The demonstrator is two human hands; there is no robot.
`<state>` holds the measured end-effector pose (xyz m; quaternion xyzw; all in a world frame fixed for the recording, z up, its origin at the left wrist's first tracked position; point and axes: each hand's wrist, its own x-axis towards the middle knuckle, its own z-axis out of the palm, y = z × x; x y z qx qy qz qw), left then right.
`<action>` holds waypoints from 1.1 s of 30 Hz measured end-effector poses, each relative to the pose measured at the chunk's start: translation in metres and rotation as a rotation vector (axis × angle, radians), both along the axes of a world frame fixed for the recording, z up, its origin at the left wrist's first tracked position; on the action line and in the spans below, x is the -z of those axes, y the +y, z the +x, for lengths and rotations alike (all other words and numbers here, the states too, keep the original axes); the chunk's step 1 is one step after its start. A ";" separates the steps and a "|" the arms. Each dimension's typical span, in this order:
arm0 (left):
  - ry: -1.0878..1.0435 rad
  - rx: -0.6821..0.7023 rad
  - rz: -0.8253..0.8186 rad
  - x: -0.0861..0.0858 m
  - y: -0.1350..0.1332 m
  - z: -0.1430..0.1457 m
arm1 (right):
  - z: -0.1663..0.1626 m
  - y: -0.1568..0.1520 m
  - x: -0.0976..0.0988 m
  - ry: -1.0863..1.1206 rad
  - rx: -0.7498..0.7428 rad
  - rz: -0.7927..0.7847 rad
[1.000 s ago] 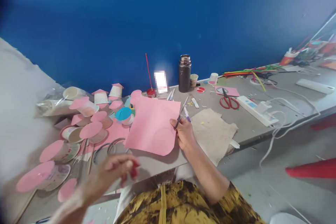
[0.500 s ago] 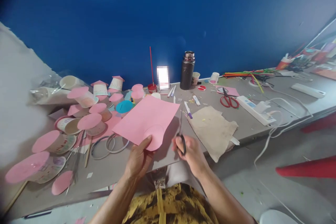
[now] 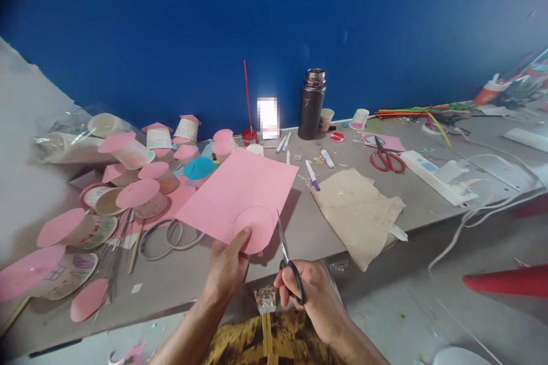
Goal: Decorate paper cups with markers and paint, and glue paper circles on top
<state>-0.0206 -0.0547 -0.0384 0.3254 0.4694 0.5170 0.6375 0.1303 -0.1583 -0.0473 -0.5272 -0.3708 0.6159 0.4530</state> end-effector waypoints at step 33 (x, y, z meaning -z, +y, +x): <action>-0.226 -0.060 -0.025 -0.011 -0.007 -0.001 | -0.027 0.007 0.009 0.026 0.046 -0.003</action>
